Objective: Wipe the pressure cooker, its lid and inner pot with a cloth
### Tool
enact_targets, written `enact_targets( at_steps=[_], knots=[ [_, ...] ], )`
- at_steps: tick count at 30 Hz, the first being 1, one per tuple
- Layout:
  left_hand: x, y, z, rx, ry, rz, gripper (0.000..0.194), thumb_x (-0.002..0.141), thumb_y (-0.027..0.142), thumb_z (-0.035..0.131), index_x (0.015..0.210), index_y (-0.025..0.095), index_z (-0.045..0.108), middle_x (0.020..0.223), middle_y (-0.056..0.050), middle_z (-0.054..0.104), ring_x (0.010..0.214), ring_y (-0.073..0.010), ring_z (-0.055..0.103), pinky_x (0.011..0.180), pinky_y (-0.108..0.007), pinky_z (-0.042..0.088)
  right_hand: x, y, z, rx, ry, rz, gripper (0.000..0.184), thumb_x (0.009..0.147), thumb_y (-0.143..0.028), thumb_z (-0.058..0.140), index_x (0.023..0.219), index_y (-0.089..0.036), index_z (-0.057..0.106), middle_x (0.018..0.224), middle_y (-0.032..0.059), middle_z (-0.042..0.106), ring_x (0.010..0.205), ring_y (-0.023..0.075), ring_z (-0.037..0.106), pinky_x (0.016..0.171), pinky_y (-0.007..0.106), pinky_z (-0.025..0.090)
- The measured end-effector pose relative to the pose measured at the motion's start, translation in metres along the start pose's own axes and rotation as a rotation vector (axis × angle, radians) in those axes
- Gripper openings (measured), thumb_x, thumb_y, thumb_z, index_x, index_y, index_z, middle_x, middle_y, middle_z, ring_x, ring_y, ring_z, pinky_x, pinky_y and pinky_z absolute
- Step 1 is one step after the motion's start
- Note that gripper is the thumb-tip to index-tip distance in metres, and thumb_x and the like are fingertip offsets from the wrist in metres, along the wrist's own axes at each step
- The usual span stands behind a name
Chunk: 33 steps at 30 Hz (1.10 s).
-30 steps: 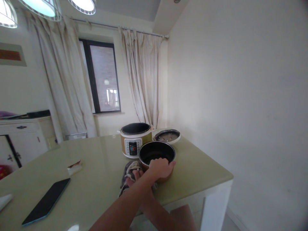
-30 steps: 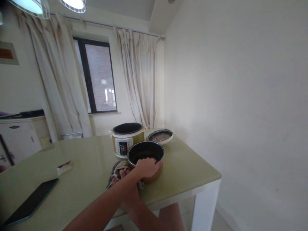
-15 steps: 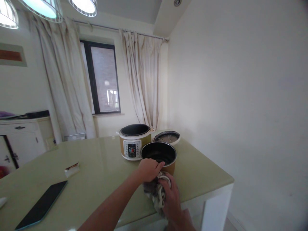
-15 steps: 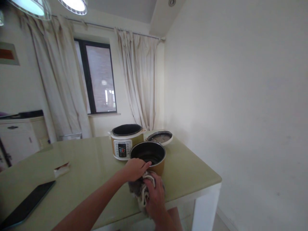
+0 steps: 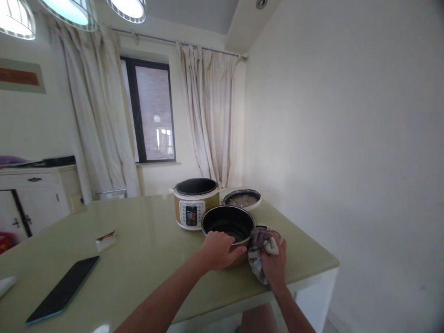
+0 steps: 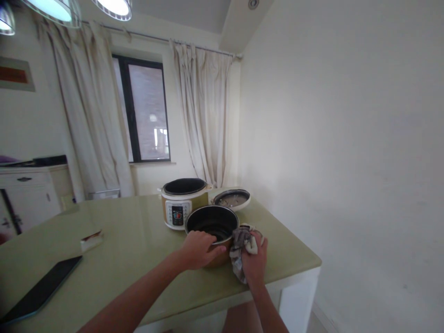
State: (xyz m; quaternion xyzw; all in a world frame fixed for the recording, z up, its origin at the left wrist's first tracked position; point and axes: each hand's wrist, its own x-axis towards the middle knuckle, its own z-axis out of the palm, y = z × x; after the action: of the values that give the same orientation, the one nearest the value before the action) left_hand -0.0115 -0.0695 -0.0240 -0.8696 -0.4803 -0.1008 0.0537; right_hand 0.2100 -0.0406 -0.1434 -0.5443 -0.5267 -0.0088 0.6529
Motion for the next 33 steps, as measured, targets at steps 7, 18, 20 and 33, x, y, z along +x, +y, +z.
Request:
enact_targets(
  at_steps=[7, 18, 20, 33],
  knots=[
    [-0.002, 0.004, 0.001, -0.005, 0.014, -0.071, 0.072, 0.102, 0.070, 0.026, 0.089, 0.021, 0.078, 0.092, -0.013, 0.080, 0.088, -0.0296, 0.076, 0.073, -0.036, 0.048, 0.001, -0.013, 0.001, 0.009, -0.103, 0.057, 0.039, 0.076, -0.033, 0.059, 0.112, -0.022, 0.068, 0.105, 0.0084, 0.062, 0.100, 0.0283, 0.061, 0.092, 0.041, 0.052],
    [0.002, 0.008, -0.011, -0.087, -0.095, -0.116, 0.088, 0.101, 0.073, 0.008, 0.094, 0.025, 0.081, 0.099, -0.013, 0.081, 0.098, -0.0312, 0.077, 0.079, -0.038, 0.052, -0.104, -0.083, 0.024, -0.038, -0.338, -0.231, 0.063, 0.072, -0.017, 0.064, 0.135, -0.024, 0.061, 0.126, 0.0125, 0.060, 0.111, 0.0299, 0.066, 0.090, 0.038, 0.059],
    [0.004, 0.006, -0.010, -0.061, -0.111, -0.107, 0.084, 0.099, 0.076, 0.015, 0.097, 0.025, 0.081, 0.101, -0.014, 0.081, 0.099, -0.0339, 0.077, 0.081, -0.041, 0.054, -0.109, -0.092, 0.029, -0.088, -0.389, -0.304, 0.070, 0.065, -0.011, 0.062, 0.134, -0.025, 0.062, 0.135, 0.0135, 0.058, 0.119, 0.0319, 0.064, 0.093, 0.038, 0.059],
    [0.001, 0.001, -0.004, -0.041, -0.050, -0.073, 0.072, 0.100, 0.073, 0.027, 0.095, 0.026, 0.081, 0.097, -0.012, 0.082, 0.095, -0.0320, 0.078, 0.080, -0.040, 0.055, -0.061, -0.033, -0.006, -0.153, -0.223, -0.323, 0.054, 0.076, -0.012, 0.059, 0.125, -0.030, 0.072, 0.121, 0.0109, 0.063, 0.107, 0.0293, 0.067, 0.089, 0.041, 0.060]
  ],
)
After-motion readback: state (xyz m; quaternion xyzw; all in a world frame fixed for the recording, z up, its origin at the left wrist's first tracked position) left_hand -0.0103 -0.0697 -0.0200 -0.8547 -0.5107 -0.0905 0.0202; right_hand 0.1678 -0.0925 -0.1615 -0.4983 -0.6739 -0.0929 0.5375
